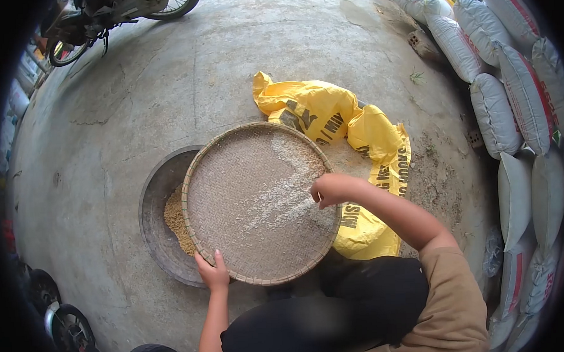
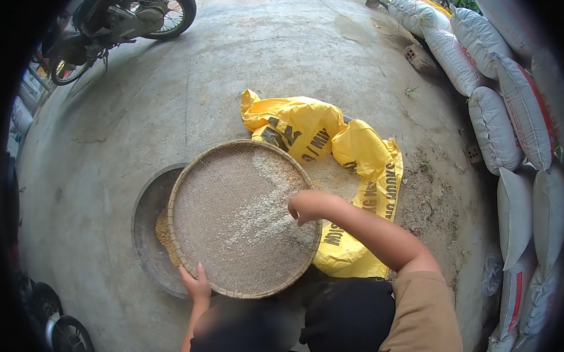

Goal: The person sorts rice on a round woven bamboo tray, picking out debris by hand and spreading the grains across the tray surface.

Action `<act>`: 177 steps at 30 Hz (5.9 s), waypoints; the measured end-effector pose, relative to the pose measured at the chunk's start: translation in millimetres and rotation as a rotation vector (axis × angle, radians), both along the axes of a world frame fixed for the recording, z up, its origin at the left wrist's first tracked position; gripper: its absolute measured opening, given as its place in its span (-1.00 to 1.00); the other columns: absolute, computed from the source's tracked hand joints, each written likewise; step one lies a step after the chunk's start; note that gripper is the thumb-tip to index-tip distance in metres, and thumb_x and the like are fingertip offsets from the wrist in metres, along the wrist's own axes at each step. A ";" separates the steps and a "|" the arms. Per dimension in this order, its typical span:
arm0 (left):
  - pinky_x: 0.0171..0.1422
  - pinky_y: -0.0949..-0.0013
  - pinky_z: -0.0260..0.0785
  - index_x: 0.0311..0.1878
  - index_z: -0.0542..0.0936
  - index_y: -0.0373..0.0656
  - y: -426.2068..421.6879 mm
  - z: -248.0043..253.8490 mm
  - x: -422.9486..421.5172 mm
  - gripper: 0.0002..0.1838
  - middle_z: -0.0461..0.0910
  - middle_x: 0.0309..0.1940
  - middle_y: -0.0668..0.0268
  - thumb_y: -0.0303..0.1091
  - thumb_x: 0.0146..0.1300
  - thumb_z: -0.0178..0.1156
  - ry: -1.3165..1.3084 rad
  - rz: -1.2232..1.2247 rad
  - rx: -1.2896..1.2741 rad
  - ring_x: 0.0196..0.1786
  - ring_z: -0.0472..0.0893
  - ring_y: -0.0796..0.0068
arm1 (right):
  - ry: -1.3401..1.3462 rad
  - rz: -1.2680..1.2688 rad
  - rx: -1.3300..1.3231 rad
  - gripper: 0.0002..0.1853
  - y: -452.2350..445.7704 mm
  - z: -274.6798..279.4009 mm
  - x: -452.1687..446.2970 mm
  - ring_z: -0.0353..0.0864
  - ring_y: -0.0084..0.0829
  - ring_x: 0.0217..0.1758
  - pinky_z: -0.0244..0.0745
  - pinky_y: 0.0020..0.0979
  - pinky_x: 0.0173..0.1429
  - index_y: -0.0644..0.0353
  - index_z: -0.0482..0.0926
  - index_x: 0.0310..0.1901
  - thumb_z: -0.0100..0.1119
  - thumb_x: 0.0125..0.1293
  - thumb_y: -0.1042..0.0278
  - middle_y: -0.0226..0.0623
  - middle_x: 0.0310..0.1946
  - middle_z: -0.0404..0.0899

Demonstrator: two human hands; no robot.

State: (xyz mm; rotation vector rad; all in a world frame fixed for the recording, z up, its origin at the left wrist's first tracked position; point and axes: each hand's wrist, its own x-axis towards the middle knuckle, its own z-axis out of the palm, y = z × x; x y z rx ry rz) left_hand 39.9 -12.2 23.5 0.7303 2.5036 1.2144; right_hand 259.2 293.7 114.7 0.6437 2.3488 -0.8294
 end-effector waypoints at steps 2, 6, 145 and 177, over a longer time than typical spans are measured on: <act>-0.02 0.17 0.32 0.13 0.26 -0.37 1.7 3.8 0.7 -0.39 0.48 -0.13 -0.09 -0.17 0.10 0.15 -0.008 -0.011 -0.005 -0.09 0.50 -0.01 | -0.008 -0.025 0.021 -0.77 -11.3 -9.4 10.8 0.57 -0.24 -0.26 0.46 -0.24 -0.20 0.10 0.58 -0.36 0.32 -0.09 0.25 -0.29 -0.42 0.59; -0.01 0.18 0.32 0.13 0.26 -0.37 1.4 2.3 0.7 -0.40 0.49 -0.15 -0.07 -0.18 0.12 0.15 0.017 -0.002 -0.002 -0.11 0.51 0.00 | 0.076 -0.164 0.128 -0.75 -26.9 -19.4 14.5 0.56 -0.19 -0.24 0.46 -0.21 -0.19 0.13 0.53 -0.36 0.30 -0.07 0.22 -0.24 -0.39 0.56; -0.17 0.04 0.36 0.00 0.33 -0.21 0.6 3.0 0.0 -0.51 0.55 -0.28 -0.04 -0.14 0.05 0.16 0.014 0.050 -0.063 -0.19 0.53 -0.11 | 0.570 -0.454 0.106 -0.82 -6.0 -27.7 -24.3 0.57 -0.29 -0.30 0.46 -0.35 -0.17 0.19 0.52 -0.30 0.26 0.02 0.43 -0.26 -0.37 0.57; -0.22 0.00 0.36 0.02 0.32 -0.20 0.9 8.9 -0.6 -0.47 0.56 -0.35 -0.05 -0.09 0.05 0.15 -0.010 0.065 -0.165 -0.25 0.54 -0.13 | 0.524 -0.608 -0.248 -0.75 -7.0 -34.2 -48.4 0.48 -0.63 -0.54 0.43 -0.55 -0.42 0.28 0.54 -0.26 0.30 0.05 0.36 -0.35 -0.48 0.55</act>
